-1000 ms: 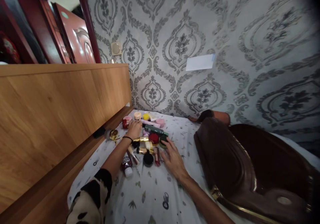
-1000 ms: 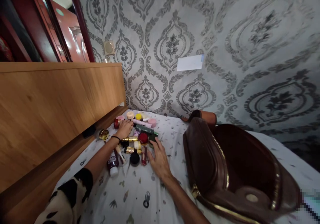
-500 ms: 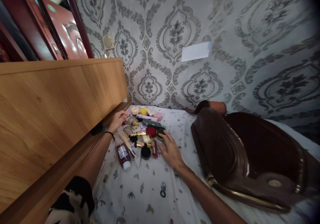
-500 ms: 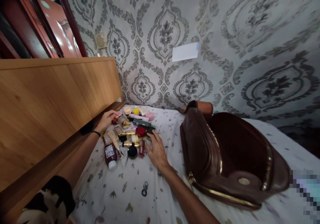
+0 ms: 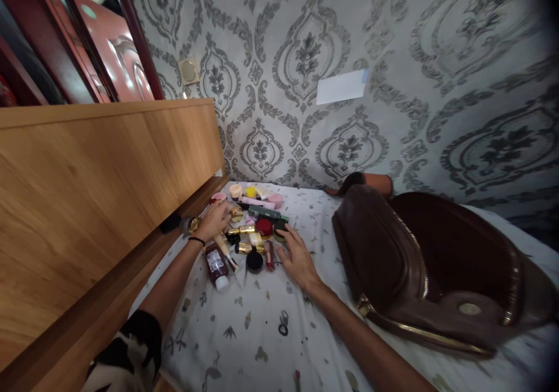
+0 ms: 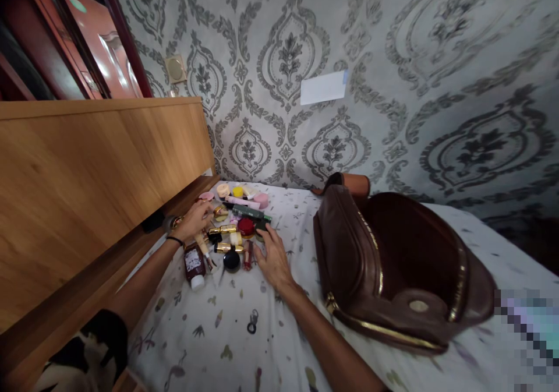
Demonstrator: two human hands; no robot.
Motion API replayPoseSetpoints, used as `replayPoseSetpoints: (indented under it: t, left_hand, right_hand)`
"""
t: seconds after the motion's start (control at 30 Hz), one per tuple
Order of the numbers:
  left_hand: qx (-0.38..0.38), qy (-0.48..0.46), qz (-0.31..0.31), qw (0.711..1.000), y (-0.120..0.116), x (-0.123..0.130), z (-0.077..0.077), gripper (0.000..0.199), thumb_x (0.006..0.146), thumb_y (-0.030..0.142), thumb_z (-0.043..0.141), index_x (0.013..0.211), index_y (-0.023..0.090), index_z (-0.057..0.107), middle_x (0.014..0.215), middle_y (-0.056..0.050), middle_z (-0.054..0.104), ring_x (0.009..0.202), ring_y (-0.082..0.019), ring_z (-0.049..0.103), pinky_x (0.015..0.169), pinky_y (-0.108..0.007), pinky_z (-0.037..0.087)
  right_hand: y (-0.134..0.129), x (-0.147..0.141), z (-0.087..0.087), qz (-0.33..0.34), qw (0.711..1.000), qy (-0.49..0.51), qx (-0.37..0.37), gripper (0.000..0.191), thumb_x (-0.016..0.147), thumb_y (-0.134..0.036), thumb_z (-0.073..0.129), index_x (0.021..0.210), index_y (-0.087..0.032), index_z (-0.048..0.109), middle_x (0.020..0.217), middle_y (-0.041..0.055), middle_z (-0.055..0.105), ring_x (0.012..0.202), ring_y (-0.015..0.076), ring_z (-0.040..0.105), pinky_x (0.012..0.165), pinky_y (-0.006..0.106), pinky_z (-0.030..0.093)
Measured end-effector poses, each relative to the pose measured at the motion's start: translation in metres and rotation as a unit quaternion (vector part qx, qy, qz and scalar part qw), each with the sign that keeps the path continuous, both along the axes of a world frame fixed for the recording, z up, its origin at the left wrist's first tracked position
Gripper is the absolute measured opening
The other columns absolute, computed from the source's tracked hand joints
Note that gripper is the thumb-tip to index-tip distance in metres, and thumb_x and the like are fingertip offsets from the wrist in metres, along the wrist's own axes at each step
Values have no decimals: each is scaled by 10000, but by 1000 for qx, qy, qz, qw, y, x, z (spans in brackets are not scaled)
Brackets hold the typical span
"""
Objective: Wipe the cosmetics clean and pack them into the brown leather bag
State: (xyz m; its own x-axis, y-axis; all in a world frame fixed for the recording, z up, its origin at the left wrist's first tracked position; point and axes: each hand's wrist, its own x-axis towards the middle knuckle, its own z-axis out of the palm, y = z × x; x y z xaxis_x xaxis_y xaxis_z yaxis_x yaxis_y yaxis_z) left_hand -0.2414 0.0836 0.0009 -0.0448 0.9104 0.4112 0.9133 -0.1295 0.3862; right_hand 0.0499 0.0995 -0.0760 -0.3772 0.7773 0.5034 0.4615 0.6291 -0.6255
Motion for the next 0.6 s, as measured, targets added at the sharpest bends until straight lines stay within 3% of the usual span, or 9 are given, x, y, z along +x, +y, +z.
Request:
replayPoseSetpoints:
  t: [0.13, 0.27, 0.37, 0.6]
  left_hand:
    - [3, 8, 24, 1000, 8, 0, 1, 260, 819, 283, 592, 1062, 190, 574, 1213, -117, 570, 1172, -290, 505, 1039, -466, 384]
    - [-29, 0, 21, 999, 16, -2, -2, 417, 816, 403, 635, 1162, 193, 535, 1200, -99, 591, 1128, -271, 552, 974, -405, 441]
    - [-54, -9, 29, 998, 21, -2, -7, 484, 815, 398, 650, 1236, 209, 507, 1157, -74, 625, 1083, -258, 591, 923, -378, 469]
    - [-99, -28, 107, 989, 45, 1, -5, 330, 947, 393, 532, 1164, 151, 585, 1103, -80, 648, 953, -198, 642, 834, -392, 538]
  right_hand:
    - [0, 0, -2, 1, 1000, 6, 3, 438, 869, -298, 487, 1279, -167, 571, 1468, 157, 451, 1339, 291, 457, 1101, 489, 387]
    - [0, 0, -1, 2, 1000, 10, -2, 435, 874, -292, 480, 1283, -174, 568, 1477, 148, 442, 1348, 283, 449, 1101, 478, 390]
    - [-1, 1, -1, 7, 1000, 9, -3, 433, 873, -291, 482, 1283, -181, 568, 1478, 143, 443, 1351, 282, 446, 1104, 480, 385]
    - [-1, 1, 0, -1, 1000, 5, -4, 432, 878, -298, 472, 1280, -175, 571, 1473, 148, 446, 1339, 291, 457, 1094, 494, 390]
